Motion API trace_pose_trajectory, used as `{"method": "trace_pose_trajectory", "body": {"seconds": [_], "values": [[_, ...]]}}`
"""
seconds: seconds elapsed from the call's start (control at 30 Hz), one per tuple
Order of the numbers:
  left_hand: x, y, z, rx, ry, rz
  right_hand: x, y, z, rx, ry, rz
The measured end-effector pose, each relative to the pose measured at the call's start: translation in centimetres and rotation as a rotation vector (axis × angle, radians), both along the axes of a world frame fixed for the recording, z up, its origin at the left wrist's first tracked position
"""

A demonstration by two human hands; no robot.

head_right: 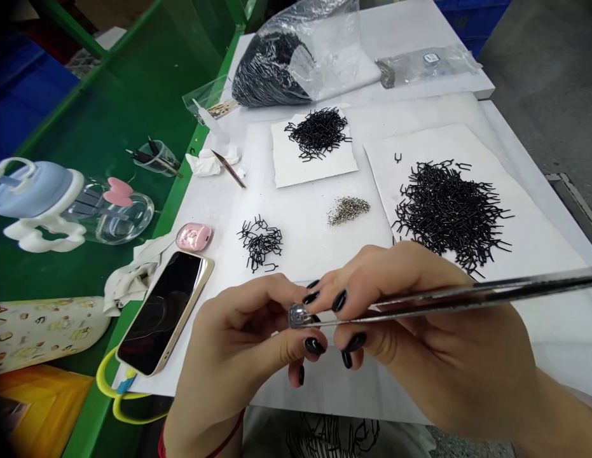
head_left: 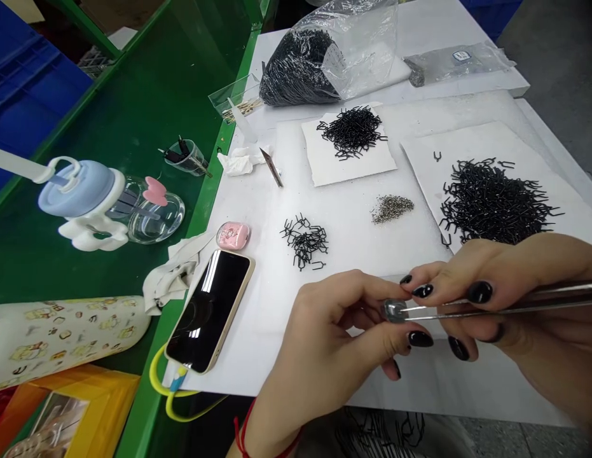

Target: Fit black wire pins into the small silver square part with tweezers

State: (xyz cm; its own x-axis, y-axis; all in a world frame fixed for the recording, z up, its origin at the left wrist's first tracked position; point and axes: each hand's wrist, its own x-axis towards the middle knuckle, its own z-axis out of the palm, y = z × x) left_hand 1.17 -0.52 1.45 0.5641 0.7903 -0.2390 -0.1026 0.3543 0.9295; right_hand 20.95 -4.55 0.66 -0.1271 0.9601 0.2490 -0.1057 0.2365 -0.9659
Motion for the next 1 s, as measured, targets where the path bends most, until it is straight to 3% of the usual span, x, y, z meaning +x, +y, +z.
{"method": "trace_pose_trajectory", "body": {"seconds": [0.6,1.0], "values": [[0.06,-0.28,-0.36,0.02,-0.01,0.007,-0.52,0.04,0.13,0.017,-0.061,-0.048],[-0.03,-0.08,-0.53,0.026,-0.013,0.011,-0.22,0.04,0.12,-0.012,-0.001,0.004]]}}
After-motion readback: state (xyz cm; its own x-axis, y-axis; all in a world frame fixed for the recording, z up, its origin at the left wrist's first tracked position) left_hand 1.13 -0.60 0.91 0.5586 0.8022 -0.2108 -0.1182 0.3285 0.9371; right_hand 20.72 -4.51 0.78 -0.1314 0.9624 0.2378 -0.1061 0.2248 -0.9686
